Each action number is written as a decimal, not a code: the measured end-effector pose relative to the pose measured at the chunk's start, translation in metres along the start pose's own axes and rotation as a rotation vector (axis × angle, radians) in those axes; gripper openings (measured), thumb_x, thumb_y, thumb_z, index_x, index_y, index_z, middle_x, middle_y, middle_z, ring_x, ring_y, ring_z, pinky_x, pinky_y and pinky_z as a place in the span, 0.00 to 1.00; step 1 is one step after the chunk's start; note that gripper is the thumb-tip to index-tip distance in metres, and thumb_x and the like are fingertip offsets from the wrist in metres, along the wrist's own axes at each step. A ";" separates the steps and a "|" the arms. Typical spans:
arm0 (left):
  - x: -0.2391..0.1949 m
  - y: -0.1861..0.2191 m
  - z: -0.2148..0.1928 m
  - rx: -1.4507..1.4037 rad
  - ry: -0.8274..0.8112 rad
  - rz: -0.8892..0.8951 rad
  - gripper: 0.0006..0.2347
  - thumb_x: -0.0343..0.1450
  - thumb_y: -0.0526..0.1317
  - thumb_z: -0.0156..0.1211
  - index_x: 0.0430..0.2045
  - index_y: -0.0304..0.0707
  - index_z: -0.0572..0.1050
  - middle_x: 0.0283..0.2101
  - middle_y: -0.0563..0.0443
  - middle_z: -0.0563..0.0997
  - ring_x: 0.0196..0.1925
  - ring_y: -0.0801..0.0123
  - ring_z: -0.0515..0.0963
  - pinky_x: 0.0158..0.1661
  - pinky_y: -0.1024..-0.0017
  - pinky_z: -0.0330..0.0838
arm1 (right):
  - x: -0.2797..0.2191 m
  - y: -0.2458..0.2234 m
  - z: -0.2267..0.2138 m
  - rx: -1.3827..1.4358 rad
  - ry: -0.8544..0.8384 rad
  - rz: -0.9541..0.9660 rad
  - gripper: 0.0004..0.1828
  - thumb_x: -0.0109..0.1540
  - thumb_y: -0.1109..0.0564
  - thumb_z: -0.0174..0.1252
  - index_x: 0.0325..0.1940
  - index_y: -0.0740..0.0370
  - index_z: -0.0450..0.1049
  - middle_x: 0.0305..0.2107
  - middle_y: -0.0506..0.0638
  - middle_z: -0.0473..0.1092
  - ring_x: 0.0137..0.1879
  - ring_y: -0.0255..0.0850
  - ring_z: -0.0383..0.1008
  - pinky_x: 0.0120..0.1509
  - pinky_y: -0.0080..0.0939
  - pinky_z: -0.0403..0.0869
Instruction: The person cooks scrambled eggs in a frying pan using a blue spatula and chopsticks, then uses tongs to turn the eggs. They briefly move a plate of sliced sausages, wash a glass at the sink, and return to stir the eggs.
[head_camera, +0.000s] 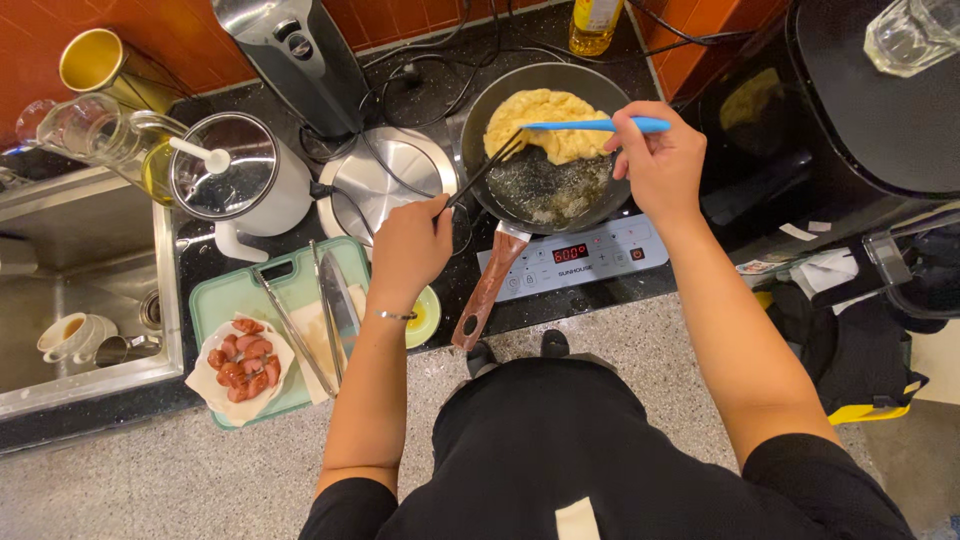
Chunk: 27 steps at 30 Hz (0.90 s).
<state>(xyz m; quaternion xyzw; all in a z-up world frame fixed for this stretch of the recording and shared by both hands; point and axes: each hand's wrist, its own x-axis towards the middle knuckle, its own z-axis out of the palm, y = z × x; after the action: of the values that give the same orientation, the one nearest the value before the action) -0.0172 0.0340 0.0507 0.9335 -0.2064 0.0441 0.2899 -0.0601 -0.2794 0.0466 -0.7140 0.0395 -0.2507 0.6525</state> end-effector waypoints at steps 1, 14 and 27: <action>0.005 0.000 0.004 0.030 -0.027 0.008 0.09 0.71 0.41 0.58 0.40 0.41 0.82 0.33 0.38 0.83 0.38 0.43 0.81 0.38 0.50 0.74 | 0.002 -0.002 -0.001 0.006 -0.002 0.007 0.05 0.73 0.63 0.59 0.49 0.69 0.75 0.31 0.53 0.76 0.29 0.31 0.73 0.30 0.30 0.70; 0.021 -0.015 0.025 0.132 -0.081 -0.019 0.08 0.72 0.40 0.56 0.35 0.39 0.82 0.32 0.37 0.82 0.38 0.42 0.81 0.38 0.50 0.75 | -0.027 -0.013 -0.036 -0.318 -0.079 -0.056 0.06 0.70 0.63 0.62 0.50 0.67 0.77 0.32 0.50 0.75 0.32 0.30 0.73 0.35 0.30 0.71; 0.008 -0.008 -0.012 0.132 -0.052 -0.003 0.08 0.72 0.40 0.57 0.37 0.40 0.82 0.30 0.37 0.82 0.36 0.41 0.81 0.37 0.49 0.75 | -0.075 -0.038 -0.033 -0.619 -0.079 -0.381 0.10 0.64 0.59 0.70 0.47 0.65 0.79 0.34 0.54 0.77 0.35 0.39 0.79 0.40 0.36 0.75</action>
<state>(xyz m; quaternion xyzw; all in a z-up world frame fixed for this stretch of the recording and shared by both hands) -0.0062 0.0433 0.0582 0.9518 -0.2092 0.0328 0.2220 -0.1491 -0.2752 0.0605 -0.8814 -0.0458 -0.3161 0.3480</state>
